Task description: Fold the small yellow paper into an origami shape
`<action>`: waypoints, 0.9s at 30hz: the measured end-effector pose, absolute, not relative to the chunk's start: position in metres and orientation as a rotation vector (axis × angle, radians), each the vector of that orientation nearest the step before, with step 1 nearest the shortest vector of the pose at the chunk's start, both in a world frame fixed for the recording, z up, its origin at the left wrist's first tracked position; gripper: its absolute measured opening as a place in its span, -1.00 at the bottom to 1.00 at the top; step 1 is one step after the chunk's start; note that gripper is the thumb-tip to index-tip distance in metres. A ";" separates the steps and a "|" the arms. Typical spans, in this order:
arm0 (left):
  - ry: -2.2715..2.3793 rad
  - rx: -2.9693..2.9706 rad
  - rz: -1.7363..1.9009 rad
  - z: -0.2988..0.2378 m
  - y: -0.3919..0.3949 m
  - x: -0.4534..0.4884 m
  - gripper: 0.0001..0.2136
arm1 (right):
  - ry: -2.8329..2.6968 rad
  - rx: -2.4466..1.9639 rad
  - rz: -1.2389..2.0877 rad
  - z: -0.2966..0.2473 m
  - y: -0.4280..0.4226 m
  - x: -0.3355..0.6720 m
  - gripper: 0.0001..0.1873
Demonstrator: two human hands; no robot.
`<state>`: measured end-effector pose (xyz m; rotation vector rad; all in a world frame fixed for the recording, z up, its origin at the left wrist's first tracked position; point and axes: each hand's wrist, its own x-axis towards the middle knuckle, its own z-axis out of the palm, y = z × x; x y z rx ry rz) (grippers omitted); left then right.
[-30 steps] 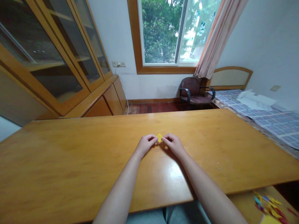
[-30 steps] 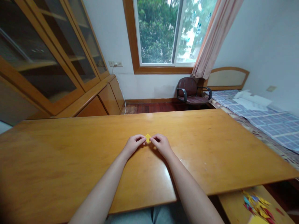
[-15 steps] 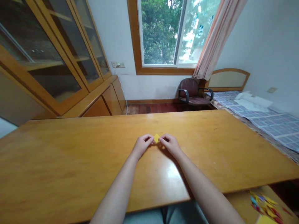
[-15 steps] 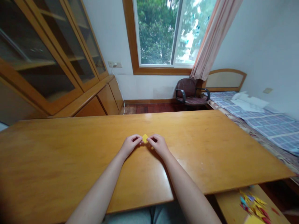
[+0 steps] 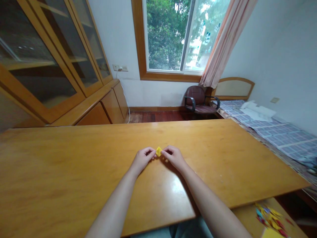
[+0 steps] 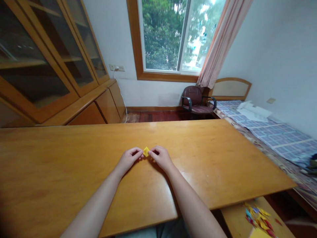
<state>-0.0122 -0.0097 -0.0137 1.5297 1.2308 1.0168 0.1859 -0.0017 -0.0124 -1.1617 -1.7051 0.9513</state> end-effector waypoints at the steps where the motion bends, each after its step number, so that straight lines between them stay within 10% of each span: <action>1: 1.234 1.532 1.014 -0.014 -0.010 -0.012 -0.72 | -1.701 -1.161 0.970 -0.013 -0.002 0.186 -0.79; 27: 1.242 1.501 1.062 -0.009 -0.007 -0.011 -0.75 | -1.701 -1.166 0.945 -0.009 -0.002 0.187 -0.81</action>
